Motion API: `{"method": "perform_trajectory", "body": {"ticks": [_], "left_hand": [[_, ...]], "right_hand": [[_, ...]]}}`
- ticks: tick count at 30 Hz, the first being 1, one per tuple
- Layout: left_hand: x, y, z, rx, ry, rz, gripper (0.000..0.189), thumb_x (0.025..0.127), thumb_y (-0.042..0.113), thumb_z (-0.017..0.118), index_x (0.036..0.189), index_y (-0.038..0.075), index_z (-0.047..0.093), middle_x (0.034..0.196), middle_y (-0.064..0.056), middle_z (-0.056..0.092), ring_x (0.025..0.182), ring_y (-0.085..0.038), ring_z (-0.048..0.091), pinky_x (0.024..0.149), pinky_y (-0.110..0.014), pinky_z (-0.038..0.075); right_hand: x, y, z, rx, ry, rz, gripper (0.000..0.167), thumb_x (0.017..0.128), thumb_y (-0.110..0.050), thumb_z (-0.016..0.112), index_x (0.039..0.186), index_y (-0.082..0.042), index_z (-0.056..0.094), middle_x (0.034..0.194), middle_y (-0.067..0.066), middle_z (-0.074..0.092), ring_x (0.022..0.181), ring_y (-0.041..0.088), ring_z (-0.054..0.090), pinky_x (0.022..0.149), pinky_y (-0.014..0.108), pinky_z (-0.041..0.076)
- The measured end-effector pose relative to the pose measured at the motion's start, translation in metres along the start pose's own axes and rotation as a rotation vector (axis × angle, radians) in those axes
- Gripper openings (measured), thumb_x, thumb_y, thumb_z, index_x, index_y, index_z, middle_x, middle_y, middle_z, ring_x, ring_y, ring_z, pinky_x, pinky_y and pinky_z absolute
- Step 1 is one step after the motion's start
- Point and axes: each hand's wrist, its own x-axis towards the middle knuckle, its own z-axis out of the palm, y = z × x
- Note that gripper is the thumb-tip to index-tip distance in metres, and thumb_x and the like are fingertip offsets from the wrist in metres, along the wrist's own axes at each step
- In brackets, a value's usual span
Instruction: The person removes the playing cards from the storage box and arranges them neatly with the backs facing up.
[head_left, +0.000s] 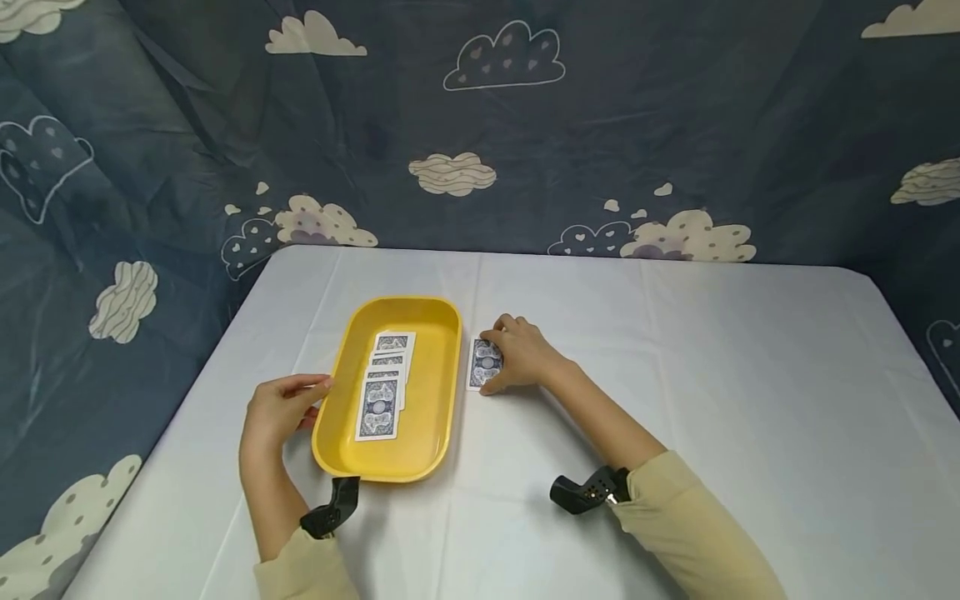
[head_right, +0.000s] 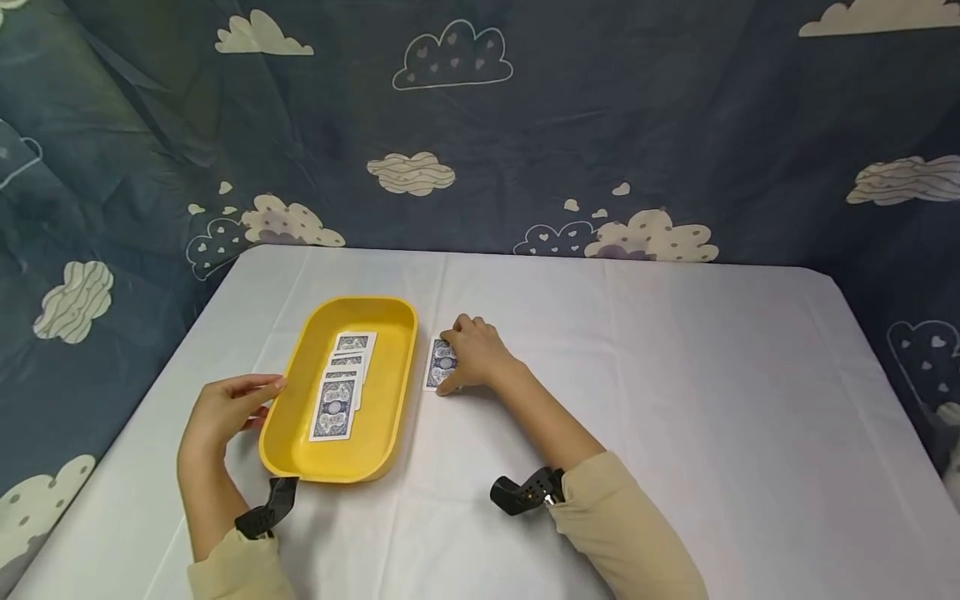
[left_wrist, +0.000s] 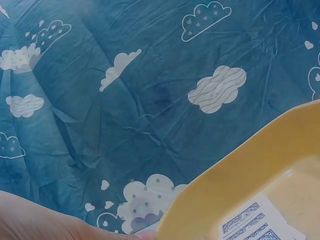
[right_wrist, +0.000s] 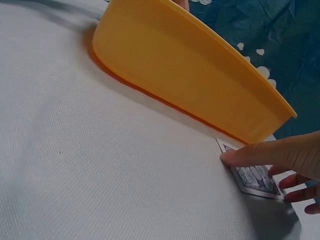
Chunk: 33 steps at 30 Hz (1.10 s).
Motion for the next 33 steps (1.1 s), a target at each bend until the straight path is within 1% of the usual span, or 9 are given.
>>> {"method": "perform_trajectory", "body": {"ticks": [5,10,13,15,16,18,23,28,33], "left_hand": [[-0.003,0.006,-0.002,-0.005,0.001,-0.011,0.054,0.069,0.063,0.066,0.108,0.025,0.067,0.094,-0.003,0.065,0.069,-0.019,0.061,0.059,-0.025,0.054],[-0.025,0.033,-0.014,-0.077,-0.059,-0.046,0.05,0.073,0.051,0.07,0.11,0.017,0.067,0.09,-0.004,0.065,0.067,-0.018,0.06,0.049,-0.022,0.05],[-0.043,0.051,-0.022,-0.111,-0.094,-0.052,0.05,0.075,0.046,0.072,0.112,0.012,0.066,0.086,-0.003,0.064,0.066,-0.016,0.059,0.049,-0.022,0.05],[-0.048,0.057,-0.023,-0.12,-0.098,-0.057,0.048,0.076,0.044,0.072,0.111,0.011,0.067,0.084,-0.004,0.063,0.066,-0.016,0.059,0.053,-0.023,0.052],[-0.048,0.056,-0.023,-0.119,-0.105,-0.054,0.05,0.076,0.044,0.072,0.112,0.01,0.066,0.085,-0.004,0.063,0.067,-0.016,0.059,0.054,-0.022,0.052],[-0.037,0.044,-0.018,-0.108,-0.092,-0.039,0.052,0.075,0.047,0.071,0.113,0.011,0.066,0.087,-0.006,0.063,0.069,-0.018,0.06,0.056,-0.022,0.052],[0.0,0.003,-0.001,-0.064,-0.004,-0.035,0.052,0.07,0.058,0.068,0.108,0.022,0.068,0.091,-0.007,0.063,0.073,-0.022,0.061,0.061,-0.026,0.054],[-0.002,0.005,-0.002,-0.078,-0.009,-0.027,0.052,0.071,0.056,0.07,0.109,0.021,0.068,0.088,-0.007,0.062,0.07,-0.021,0.06,0.059,-0.025,0.054],[-0.023,0.029,-0.013,-0.111,-0.067,0.001,0.051,0.074,0.05,0.071,0.11,0.014,0.067,0.082,-0.006,0.061,0.066,-0.018,0.059,0.051,-0.021,0.05]], "right_hand": [[0.001,0.0,-0.002,0.017,-0.005,0.006,0.087,0.059,-0.047,0.082,0.129,-0.006,0.051,0.121,0.013,0.047,0.102,0.027,0.043,0.086,0.041,0.04],[0.003,0.0,-0.001,0.017,0.001,0.011,0.088,0.058,-0.048,0.082,0.128,-0.006,0.05,0.12,0.013,0.047,0.101,0.027,0.043,0.084,0.04,0.041],[0.003,-0.001,-0.001,0.013,0.009,0.025,0.089,0.057,-0.049,0.083,0.129,-0.008,0.05,0.118,0.012,0.049,0.1,0.027,0.045,0.084,0.041,0.041],[0.003,-0.001,-0.002,0.0,0.022,0.041,0.09,0.056,-0.05,0.083,0.13,-0.011,0.049,0.117,0.012,0.05,0.101,0.027,0.046,0.085,0.042,0.04],[0.003,-0.002,-0.002,-0.011,0.03,0.051,0.09,0.056,-0.052,0.083,0.131,-0.013,0.049,0.117,0.011,0.05,0.102,0.027,0.047,0.085,0.043,0.04],[0.003,-0.004,-0.005,-0.034,0.051,0.076,0.089,0.057,-0.054,0.081,0.131,-0.017,0.049,0.118,0.011,0.051,0.103,0.028,0.048,0.085,0.044,0.04],[0.004,-0.014,-0.014,-0.083,0.118,0.122,0.08,0.062,-0.055,0.078,0.128,-0.02,0.053,0.118,0.01,0.05,0.103,0.028,0.048,0.08,0.043,0.043],[0.001,-0.026,-0.027,-0.144,0.268,0.183,0.068,0.07,-0.052,0.074,0.123,-0.014,0.056,0.111,0.011,0.053,0.098,0.028,0.051,0.076,0.042,0.045],[-0.002,-0.047,-0.038,-0.14,0.408,0.174,0.062,0.073,-0.051,0.071,0.119,-0.012,0.059,0.109,0.012,0.055,0.095,0.029,0.054,0.074,0.041,0.046]]}}
